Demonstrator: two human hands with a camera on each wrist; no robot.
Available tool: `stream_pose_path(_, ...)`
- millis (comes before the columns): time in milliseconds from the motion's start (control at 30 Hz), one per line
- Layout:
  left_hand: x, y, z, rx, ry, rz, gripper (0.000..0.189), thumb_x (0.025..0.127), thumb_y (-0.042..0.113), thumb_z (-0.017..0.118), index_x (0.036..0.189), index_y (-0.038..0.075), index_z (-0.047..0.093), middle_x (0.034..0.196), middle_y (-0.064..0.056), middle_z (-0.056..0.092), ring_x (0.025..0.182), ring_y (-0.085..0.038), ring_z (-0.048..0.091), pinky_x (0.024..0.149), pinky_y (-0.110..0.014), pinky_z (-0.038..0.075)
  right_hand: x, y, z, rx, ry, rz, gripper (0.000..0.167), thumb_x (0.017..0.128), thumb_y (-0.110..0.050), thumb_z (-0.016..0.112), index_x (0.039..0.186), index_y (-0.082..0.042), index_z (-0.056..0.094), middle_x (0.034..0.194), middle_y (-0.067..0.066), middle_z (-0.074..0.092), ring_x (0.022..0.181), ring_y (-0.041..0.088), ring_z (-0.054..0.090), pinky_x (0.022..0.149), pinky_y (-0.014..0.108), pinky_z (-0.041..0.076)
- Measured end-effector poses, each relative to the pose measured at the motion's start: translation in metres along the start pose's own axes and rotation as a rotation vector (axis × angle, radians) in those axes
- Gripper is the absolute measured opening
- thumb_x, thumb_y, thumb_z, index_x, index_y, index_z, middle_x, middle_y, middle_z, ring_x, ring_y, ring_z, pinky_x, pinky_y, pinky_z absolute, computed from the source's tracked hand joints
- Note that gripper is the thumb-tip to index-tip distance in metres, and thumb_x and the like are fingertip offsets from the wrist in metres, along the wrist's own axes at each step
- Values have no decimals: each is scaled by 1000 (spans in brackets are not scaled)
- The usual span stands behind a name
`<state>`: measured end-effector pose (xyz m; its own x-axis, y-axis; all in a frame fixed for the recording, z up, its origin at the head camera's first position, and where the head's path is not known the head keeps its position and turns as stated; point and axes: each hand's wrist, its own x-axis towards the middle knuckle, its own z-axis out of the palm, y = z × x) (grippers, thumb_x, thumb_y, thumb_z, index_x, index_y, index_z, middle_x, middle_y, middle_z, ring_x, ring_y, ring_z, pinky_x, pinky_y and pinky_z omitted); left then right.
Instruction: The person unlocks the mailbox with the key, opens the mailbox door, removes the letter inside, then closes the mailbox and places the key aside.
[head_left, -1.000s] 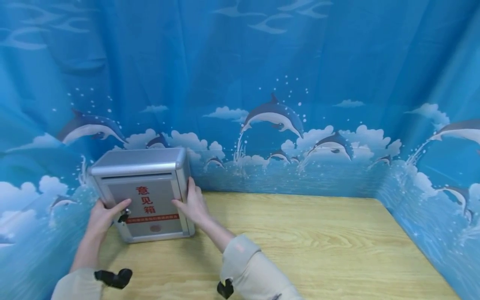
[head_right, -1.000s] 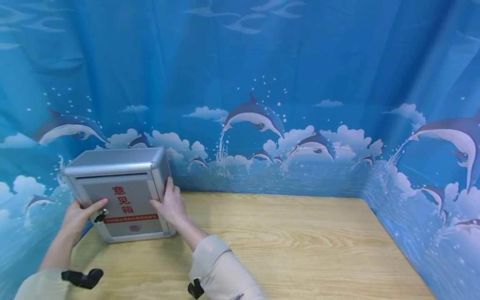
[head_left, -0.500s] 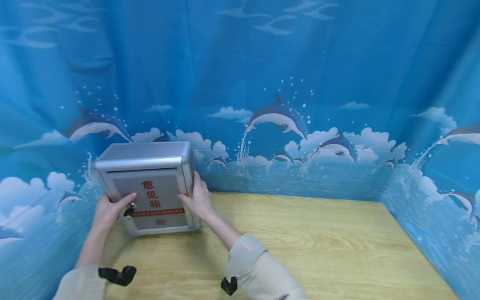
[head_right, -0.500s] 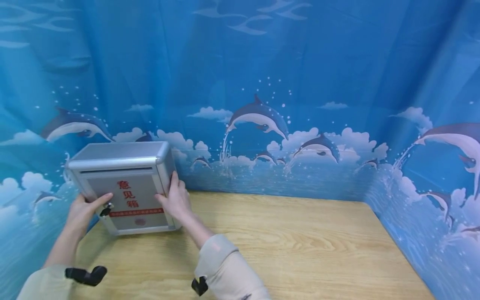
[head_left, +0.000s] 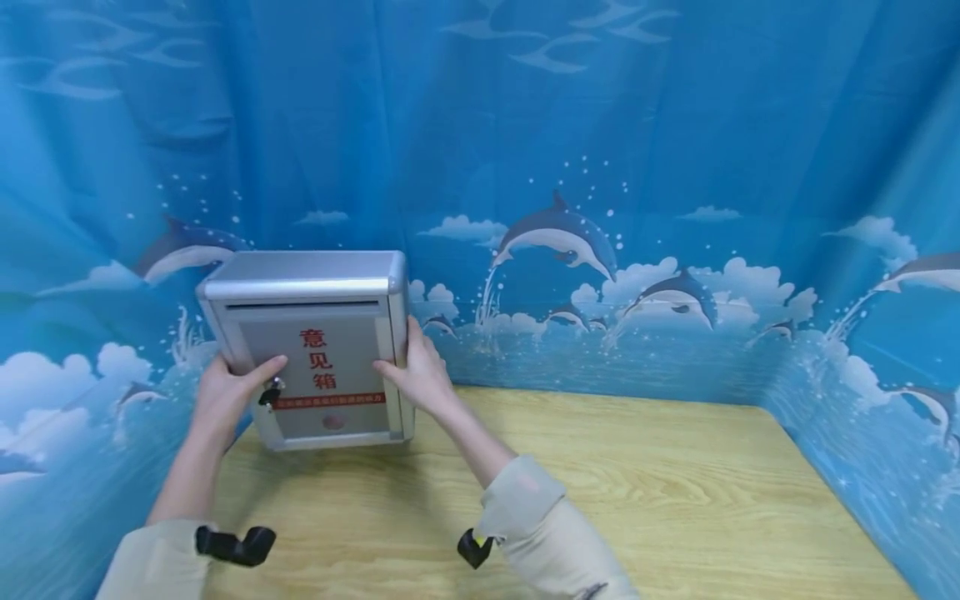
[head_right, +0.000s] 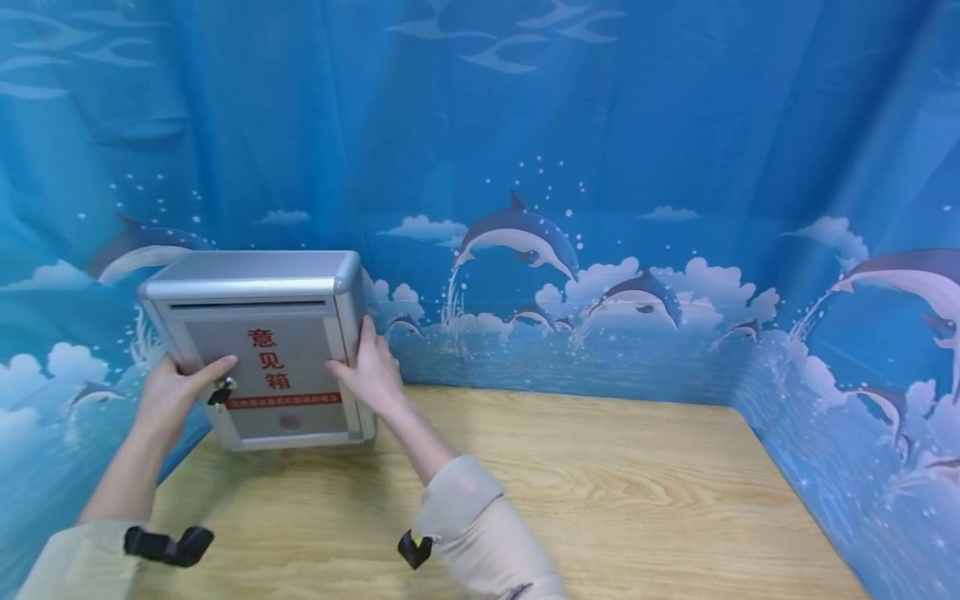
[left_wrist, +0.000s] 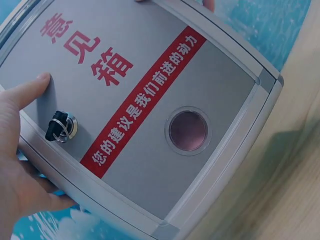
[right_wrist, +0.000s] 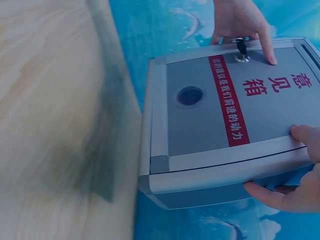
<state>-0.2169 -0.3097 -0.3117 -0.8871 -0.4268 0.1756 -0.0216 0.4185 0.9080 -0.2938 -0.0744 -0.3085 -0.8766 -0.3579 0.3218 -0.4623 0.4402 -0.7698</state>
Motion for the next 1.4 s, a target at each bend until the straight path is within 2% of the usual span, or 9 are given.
stream_pose_path(267,-6,27,8,-59,11,-3,96,81,49,65,147,6,12,149,-20,21,134,-40,22,105,-56,19,1,-6,-32,-9,-20,-78,82,86,-27,67,147,-8,17,139,18,39,122,31,44,97,44,39)
stream_pose_path(533,-7,50,18,-98,18,58,93,80,45,69,145,5,17,146,-19,27,132,-38,27,105,-53,23,-1,-10,-61,-6,-16,-101,84,86,-26,66,149,-10,13,141,15,37,125,29,42,97,43,39)
stream_pose_path(767,-13,64,32,-118,-2,57,94,80,46,69,145,3,16,145,-21,27,131,-39,27,104,-54,24,-5,-9,-83,-17,-23,-87,81,88,-27,64,148,-9,13,140,14,39,124,28,43,97,42,40)
stream_pose_path(1000,-15,76,48,-139,6,62,93,78,46,70,145,7,19,145,-17,29,132,-35,29,104,-52,25,-10,-3,-103,6,-10,-84,78,88,-27,64,148,-12,15,137,13,41,123,27,44,94,43,42)
stream_pose_path(1400,-10,93,81,-151,-39,124,92,76,43,74,142,5,23,137,-19,37,125,-34,37,101,-50,31,-18,12,-138,-5,11,-72,79,89,-26,63,148,-12,12,136,15,41,120,29,46,91,45,44)
